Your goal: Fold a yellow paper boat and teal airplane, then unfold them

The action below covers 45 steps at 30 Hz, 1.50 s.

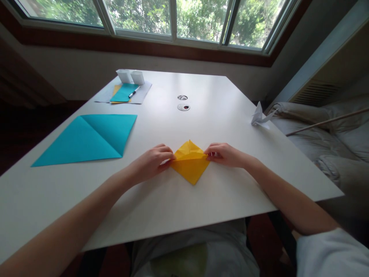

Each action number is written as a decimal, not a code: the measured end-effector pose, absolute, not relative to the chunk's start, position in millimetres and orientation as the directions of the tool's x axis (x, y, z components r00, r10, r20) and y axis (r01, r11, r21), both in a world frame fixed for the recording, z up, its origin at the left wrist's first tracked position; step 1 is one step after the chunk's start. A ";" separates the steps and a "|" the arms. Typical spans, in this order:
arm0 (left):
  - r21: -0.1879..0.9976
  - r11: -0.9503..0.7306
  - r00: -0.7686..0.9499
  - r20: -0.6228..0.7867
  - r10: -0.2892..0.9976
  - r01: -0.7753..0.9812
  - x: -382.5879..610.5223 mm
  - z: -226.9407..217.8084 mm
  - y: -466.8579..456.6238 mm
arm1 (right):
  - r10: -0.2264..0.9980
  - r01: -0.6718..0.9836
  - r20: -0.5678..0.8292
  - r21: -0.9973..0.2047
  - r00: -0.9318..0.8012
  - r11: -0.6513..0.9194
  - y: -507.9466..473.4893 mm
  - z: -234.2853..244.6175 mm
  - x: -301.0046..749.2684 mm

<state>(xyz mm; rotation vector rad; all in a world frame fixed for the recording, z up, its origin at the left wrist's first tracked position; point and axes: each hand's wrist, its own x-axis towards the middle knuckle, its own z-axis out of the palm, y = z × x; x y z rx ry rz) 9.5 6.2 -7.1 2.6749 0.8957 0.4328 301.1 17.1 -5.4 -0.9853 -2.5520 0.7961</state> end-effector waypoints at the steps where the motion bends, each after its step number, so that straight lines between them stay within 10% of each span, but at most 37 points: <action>1: 0.345 -0.778 0.776 0.181 0.604 0.525 9.8 -5.8 5.0 | 0.669 0.507 0.062 -0.603 -0.741 0.616 17.1 -4.1 303.2; 7: 0.103 -0.848 0.837 0.135 0.530 0.520 9.7 -3.0 -2.0 | 0.637 0.503 0.071 -0.547 -0.768 0.669 14.8 2.0 307.4; 15: -0.267 -0.792 0.827 0.039 0.560 0.549 24.6 6.2 -28.1 | 0.554 0.533 0.087 -0.186 -0.828 0.825 4.6 6.3 298.7; 32: -0.099 -0.596 0.604 0.172 0.778 0.797 60.4 -4.0 -61.3 | 0.576 0.586 0.168 0.014 -0.800 0.810 -32.4 -6.7 251.7; 45: -0.110 -0.425 0.434 0.073 0.898 0.898 64.7 3.4 -69.0 | 0.869 0.871 0.080 0.116 -0.488 0.478 -54.8 0.6 248.2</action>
